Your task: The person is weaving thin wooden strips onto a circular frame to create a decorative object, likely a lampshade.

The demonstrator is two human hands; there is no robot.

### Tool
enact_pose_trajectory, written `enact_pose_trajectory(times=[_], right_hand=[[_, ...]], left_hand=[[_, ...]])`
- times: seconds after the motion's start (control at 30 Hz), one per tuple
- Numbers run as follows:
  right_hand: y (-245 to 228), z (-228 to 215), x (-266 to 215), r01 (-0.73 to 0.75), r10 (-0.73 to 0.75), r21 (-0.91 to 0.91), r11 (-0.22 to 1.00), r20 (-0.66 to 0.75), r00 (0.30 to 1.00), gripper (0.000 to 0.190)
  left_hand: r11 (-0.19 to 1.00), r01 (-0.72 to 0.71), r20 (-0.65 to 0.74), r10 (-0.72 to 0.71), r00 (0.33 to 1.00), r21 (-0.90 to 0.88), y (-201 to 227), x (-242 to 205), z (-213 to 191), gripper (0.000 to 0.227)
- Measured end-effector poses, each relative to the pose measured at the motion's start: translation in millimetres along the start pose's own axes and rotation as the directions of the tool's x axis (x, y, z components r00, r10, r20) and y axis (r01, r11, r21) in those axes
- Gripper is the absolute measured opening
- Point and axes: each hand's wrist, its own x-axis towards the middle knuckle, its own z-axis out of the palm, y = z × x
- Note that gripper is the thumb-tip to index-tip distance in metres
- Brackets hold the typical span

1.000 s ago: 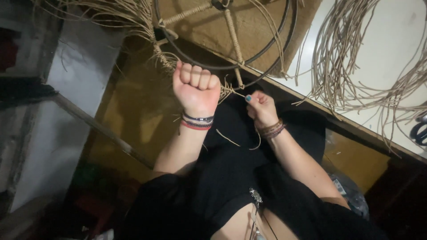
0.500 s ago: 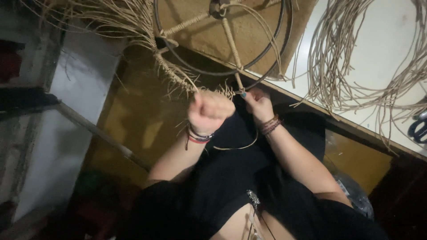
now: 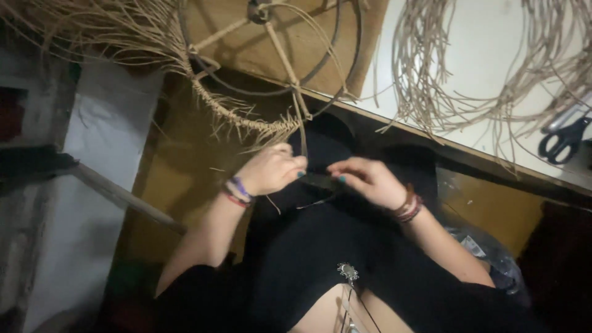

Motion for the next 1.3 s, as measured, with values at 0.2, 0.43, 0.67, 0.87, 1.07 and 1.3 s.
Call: enact_pose_trajectory(times=[0.2,0.43,0.67,0.87,1.07,1.3], right_hand=[[-2,-92,-33,-0.089,-0.038,-0.311,0.946,-0.381,0.924,0.022],[9,-175,19,-0.14,-0.255,-0.629,0.764,-0.495,0.831,0.016],[28,-215,124,-0.045,-0.452,-0.83,0.555,-0.347,0.822,0.059],[30,-221,156,0.008,-0.651,-0.945,0.327,-0.219,0.726,0.023],[32,-224,162,0.081,-0.658,-0.923,0.375,-0.204,0.725,0.004],[-8,-222,150,0.532,-0.598,-0.324,0.783,-0.628,0.498,0.017]], left_hand=[[0.938,0.312,0.287,-0.345,0.894,0.153,22,-40,-56,0.035],[0.969,0.216,0.113,-0.23,0.967,0.122,59,29,-45,0.025],[0.963,-0.242,-0.072,0.234,0.969,-0.122,90,144,-18,0.017],[0.872,-0.245,-0.162,0.194,0.968,-0.423,87,182,-33,0.014],[0.809,-0.138,-0.193,0.031,0.981,-0.572,73,199,-47,0.028],[0.631,-0.031,-0.243,-0.252,0.937,-0.775,58,211,-24,0.034]])
